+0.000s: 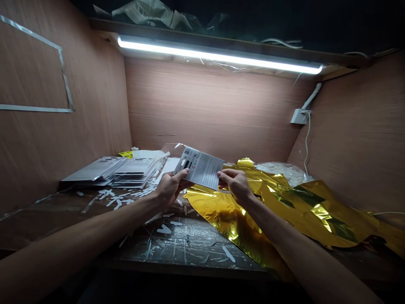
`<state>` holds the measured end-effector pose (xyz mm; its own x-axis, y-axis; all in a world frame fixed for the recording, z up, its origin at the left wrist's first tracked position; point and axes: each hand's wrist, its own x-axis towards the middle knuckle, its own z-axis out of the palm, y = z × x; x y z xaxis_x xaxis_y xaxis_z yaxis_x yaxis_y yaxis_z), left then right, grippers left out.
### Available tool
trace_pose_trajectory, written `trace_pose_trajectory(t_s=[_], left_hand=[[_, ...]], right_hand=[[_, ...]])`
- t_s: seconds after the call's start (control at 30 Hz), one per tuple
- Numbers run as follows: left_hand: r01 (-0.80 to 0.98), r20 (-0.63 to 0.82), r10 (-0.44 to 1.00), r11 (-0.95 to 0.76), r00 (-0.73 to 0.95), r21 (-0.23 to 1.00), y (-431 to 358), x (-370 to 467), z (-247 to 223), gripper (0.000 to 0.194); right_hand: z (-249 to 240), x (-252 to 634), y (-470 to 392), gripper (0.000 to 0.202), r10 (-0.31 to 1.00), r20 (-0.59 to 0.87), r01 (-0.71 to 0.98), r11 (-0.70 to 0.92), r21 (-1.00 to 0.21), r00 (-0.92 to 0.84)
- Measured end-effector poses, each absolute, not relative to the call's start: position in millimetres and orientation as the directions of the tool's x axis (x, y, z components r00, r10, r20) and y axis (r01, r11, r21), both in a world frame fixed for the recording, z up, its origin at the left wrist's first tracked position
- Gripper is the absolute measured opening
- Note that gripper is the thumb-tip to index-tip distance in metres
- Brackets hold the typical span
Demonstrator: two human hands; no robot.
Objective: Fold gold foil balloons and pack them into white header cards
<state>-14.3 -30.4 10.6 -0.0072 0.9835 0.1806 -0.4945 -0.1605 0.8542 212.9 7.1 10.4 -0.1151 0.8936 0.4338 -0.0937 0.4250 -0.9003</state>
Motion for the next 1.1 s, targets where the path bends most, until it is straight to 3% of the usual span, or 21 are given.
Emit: trace_pose_trajectory(t_s=[0.13, 0.43, 0.67, 0.9, 1.0, 1.1], left_hand=[[-0.485, 0.132, 0.990, -0.094, 0.045, 0.869, -29, -11, 6, 0.016], [-0.565, 0.171, 0.980, -0.201, -0.106, 0.800, -16, -21, 6, 0.011], [-0.543, 0.081, 0.996, -0.055, 0.025, 0.838, -29, -3, -2, 0.017], [-0.564, 0.192, 0.978, -0.201, -0.077, 0.801, -24, -10, 10, 0.018], [-0.558, 0.172, 0.978, -0.208, -0.116, 0.803, -23, -10, 9, 0.021], [-0.554, 0.173, 0.979, -0.204, -0.107, 0.807, -25, -8, 5, 0.025]], right_hand=[[10, 207, 5, 0.036, 0.890, 0.440, -0.066, 0.435, -0.898, -0.119], [3, 201, 9, 0.038, 0.878, 0.455, -0.029, 0.456, -0.890, -0.147], [1, 189, 4, 0.037, 0.869, 0.466, -0.021, 0.470, -0.883, -0.163], [5, 194, 5, 0.038, 0.903, 0.389, 0.085, 0.408, -0.909, -0.183], [4, 197, 6, 0.036, 0.885, 0.415, 0.187, 0.453, -0.872, -0.212], [2, 198, 7, 0.036, 0.854, 0.460, 0.181, 0.505, -0.844, -0.242]])
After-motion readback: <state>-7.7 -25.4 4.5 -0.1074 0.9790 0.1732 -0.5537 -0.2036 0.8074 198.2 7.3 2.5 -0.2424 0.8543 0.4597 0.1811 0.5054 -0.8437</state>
